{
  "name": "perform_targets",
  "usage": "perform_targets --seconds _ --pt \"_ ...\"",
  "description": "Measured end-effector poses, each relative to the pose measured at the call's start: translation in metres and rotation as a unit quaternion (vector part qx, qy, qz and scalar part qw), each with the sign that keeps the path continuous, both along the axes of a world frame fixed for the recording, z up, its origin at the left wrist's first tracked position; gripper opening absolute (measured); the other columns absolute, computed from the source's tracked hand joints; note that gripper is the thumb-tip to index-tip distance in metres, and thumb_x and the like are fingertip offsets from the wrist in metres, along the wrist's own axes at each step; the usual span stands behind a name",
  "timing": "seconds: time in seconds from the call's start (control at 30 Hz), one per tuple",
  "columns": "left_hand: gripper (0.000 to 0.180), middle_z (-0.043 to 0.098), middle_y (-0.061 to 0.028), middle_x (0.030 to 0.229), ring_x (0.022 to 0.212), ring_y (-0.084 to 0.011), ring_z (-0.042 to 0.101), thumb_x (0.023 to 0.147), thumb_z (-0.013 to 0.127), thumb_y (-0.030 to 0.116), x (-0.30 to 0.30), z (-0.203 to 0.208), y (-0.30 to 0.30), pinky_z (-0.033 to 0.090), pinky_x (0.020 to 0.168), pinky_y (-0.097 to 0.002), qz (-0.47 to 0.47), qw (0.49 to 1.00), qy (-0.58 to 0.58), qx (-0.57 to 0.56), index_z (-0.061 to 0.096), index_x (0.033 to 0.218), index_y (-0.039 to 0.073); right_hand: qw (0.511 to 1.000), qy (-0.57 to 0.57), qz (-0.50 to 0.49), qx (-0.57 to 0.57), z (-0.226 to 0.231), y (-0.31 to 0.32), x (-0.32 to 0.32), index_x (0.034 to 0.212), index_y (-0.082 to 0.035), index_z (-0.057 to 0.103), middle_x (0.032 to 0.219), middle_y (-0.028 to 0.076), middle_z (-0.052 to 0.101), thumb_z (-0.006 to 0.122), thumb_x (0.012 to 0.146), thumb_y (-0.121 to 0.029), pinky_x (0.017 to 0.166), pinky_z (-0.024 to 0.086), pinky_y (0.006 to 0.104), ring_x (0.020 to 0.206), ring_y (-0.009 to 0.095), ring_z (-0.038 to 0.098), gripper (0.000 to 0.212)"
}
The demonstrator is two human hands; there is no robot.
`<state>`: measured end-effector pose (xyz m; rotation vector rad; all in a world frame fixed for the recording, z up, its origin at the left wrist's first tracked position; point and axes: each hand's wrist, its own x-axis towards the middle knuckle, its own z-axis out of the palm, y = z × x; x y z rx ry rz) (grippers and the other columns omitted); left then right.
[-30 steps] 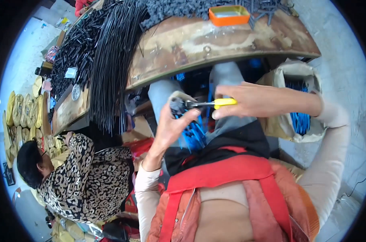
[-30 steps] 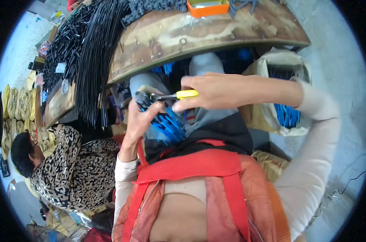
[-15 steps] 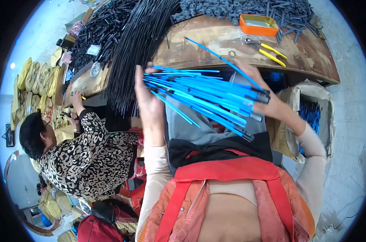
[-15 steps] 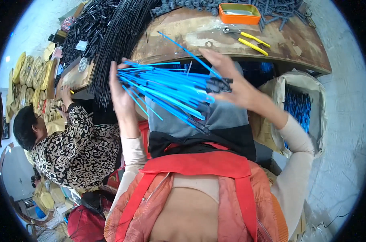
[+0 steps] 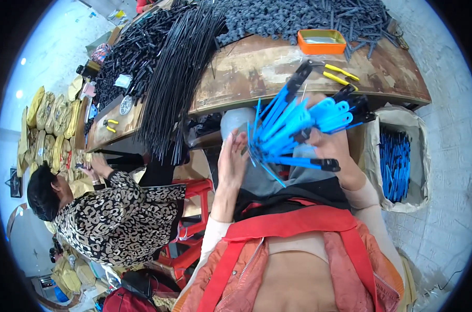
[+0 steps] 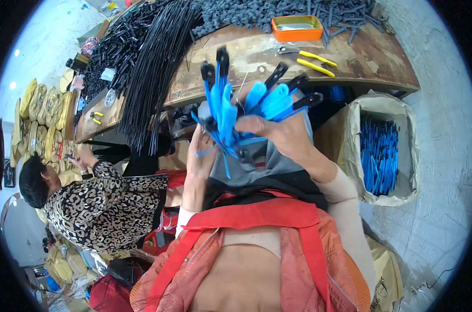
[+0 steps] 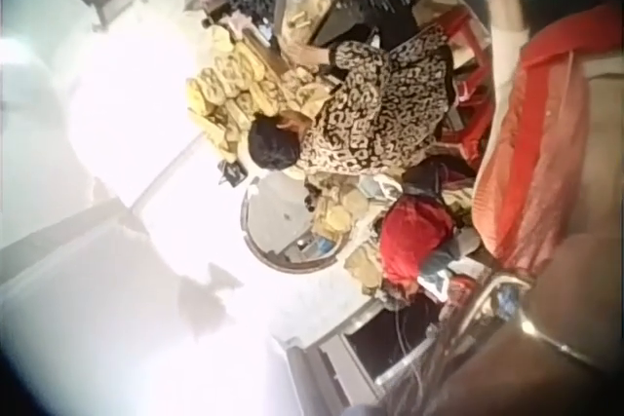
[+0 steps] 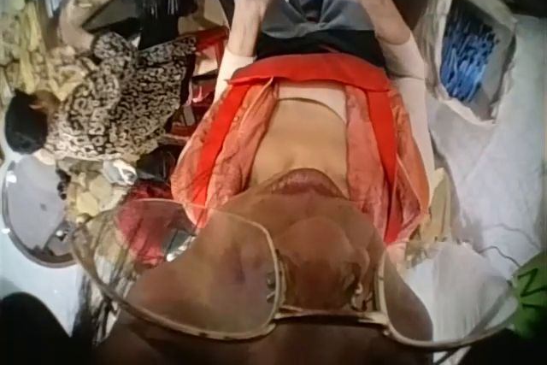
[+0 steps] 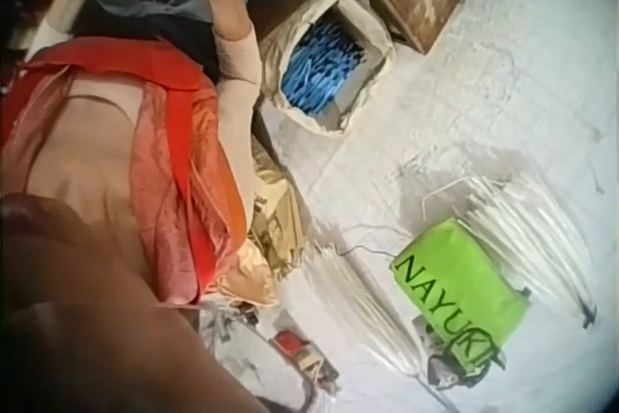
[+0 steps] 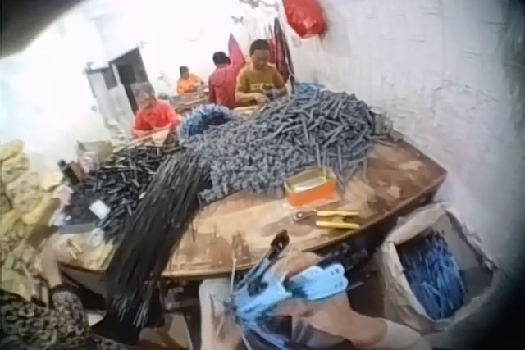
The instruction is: Assembling and bundling electrical wires and components on a factory production line.
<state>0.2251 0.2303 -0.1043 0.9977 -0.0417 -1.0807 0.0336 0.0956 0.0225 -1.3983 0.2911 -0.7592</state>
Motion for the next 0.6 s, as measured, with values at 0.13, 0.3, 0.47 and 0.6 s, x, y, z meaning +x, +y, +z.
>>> perform_targets --seconds 0.13,0.3,0.47,0.6 --pt "0.035 0.062 -0.0071 0.118 0.113 -0.0143 0.054 0.093 0.060 0.020 0.003 0.045 0.039 0.039 0.100 -0.0298 -0.267 0.952 -0.148 -0.012 0.059 0.123 0.000 0.990 0.022 0.097 0.098 -0.038 0.032 0.002 0.102 0.000 0.058 0.104 0.010 0.057 0.069 0.084 -0.017 0.085 0.044 0.0350 0.096 0.020 0.055 0.027" --pt "0.033 0.065 -0.0036 0.114 0.108 -0.0123 0.057 0.087 0.071 0.013 0.029 0.047 0.045 0.042 0.099 -0.0301 -0.457 0.790 -0.408 0.005 0.064 0.120 0.008 0.991 0.050 0.116 0.050 -0.045 0.052 0.009 0.103 0.002 0.060 0.100 0.015 0.059 0.070 0.084 -0.013 0.085 0.044 0.0373 0.096 0.025 0.056 0.026" --pt "0.027 0.064 -0.0038 0.107 0.095 -0.0123 0.059 0.082 0.073 0.003 0.038 0.060 0.032 0.049 0.086 -0.0315 -0.410 0.896 -0.163 -0.043 0.065 0.107 0.001 0.988 0.048 0.132 0.068 -0.059 0.052 0.016 0.098 0.003 0.063 0.099 0.013 0.061 0.074 0.082 -0.015 0.083 0.045 0.0360 0.093 0.024 0.057 0.027" --pt "0.019 0.065 -0.0026 0.094 0.086 -0.0111 0.060 0.080 0.075 0.002 0.036 0.047 0.024 0.049 0.082 -0.0278 -0.403 0.875 -0.243 -0.109 0.067 0.097 0.001 0.987 0.057 0.103 0.105 -0.062 0.059 0.018 0.097 0.002 0.063 0.097 0.012 0.060 0.080 0.077 -0.018 0.082 0.045 0.0342 0.092 0.021 0.057 0.033"
